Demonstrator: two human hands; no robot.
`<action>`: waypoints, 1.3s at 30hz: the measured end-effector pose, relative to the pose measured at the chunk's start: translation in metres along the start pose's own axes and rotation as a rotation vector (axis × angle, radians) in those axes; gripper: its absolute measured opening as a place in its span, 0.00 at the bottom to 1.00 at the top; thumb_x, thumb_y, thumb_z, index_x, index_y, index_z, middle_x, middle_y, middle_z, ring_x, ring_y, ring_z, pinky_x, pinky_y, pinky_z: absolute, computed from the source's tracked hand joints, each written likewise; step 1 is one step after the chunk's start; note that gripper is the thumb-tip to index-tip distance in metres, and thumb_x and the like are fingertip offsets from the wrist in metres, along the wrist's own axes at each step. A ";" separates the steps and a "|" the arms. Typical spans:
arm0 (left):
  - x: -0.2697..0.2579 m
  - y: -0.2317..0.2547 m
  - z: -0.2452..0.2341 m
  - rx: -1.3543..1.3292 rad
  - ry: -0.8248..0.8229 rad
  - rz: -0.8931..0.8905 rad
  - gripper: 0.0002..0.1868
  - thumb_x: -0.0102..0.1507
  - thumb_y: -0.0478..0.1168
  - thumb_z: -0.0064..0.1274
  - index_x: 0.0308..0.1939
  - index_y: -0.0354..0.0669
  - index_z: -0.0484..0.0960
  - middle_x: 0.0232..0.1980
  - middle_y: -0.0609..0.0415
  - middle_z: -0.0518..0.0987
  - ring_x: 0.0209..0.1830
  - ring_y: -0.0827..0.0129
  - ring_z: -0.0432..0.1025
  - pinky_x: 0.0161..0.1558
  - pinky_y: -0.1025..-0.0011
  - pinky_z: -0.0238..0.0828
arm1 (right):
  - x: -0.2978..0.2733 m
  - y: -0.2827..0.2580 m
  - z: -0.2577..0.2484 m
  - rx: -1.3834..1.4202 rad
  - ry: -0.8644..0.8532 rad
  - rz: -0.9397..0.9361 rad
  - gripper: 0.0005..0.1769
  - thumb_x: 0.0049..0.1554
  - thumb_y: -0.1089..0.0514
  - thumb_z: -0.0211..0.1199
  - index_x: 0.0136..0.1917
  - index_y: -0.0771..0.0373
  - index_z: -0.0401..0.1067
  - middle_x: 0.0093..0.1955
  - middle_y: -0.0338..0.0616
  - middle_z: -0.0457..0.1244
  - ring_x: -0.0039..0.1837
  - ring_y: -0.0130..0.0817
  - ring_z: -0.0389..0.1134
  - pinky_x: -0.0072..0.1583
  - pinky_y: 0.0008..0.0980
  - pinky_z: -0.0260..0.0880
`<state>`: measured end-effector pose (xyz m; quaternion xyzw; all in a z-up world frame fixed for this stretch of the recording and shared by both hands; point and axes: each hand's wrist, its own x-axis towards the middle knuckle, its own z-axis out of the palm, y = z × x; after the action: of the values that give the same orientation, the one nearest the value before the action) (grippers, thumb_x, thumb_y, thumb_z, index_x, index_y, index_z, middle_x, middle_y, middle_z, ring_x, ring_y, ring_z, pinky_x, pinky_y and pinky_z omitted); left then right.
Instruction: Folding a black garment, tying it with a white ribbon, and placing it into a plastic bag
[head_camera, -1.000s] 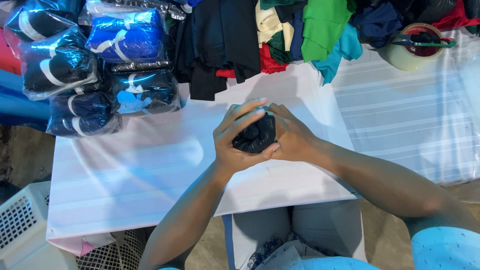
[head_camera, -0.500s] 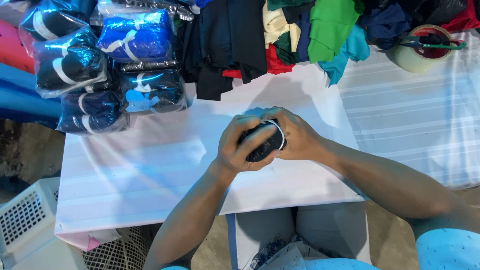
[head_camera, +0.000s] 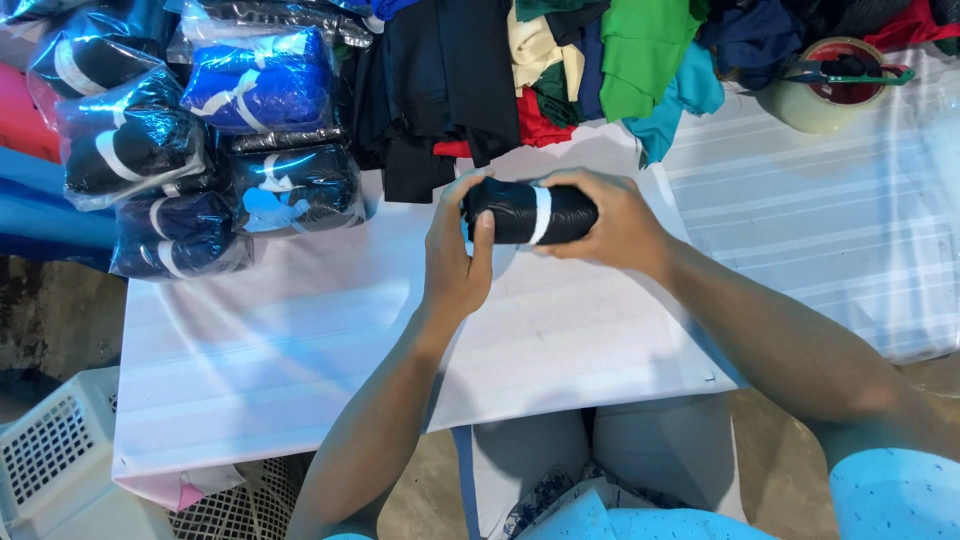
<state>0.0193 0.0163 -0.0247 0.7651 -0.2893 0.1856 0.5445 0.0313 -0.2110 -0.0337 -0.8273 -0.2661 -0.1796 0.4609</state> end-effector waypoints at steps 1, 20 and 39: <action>-0.002 -0.005 0.000 -0.001 -0.001 0.002 0.20 0.78 0.42 0.31 0.68 0.32 0.64 0.64 0.28 0.70 0.65 0.27 0.63 0.64 0.38 0.63 | 0.003 -0.003 -0.002 -0.001 0.002 0.000 0.38 0.39 0.53 0.85 0.60 0.62 0.74 0.54 0.52 0.71 0.59 0.57 0.71 0.60 0.50 0.71; 0.003 -0.020 -0.010 0.033 0.139 -0.152 0.11 0.66 0.39 0.63 0.48 0.47 0.76 0.40 0.55 0.74 0.38 0.59 0.73 0.46 0.62 0.75 | 0.009 -0.007 -0.005 -0.141 0.060 -0.170 0.24 0.48 0.67 0.79 0.52 0.60 0.69 0.55 0.46 0.62 0.58 0.58 0.68 0.60 0.52 0.70; 0.008 -0.007 -0.013 -0.007 0.082 -0.056 0.03 0.70 0.37 0.54 0.45 0.42 0.80 0.37 0.51 0.74 0.30 0.52 0.72 0.36 0.63 0.75 | 0.004 0.006 -0.003 -0.177 0.141 -0.288 0.17 0.54 0.65 0.76 0.50 0.61 0.67 0.56 0.46 0.60 0.59 0.54 0.67 0.62 0.51 0.70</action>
<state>0.0309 0.0280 -0.0206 0.7627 -0.2460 0.2003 0.5636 0.0377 -0.2150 -0.0339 -0.8034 -0.3318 -0.3240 0.3734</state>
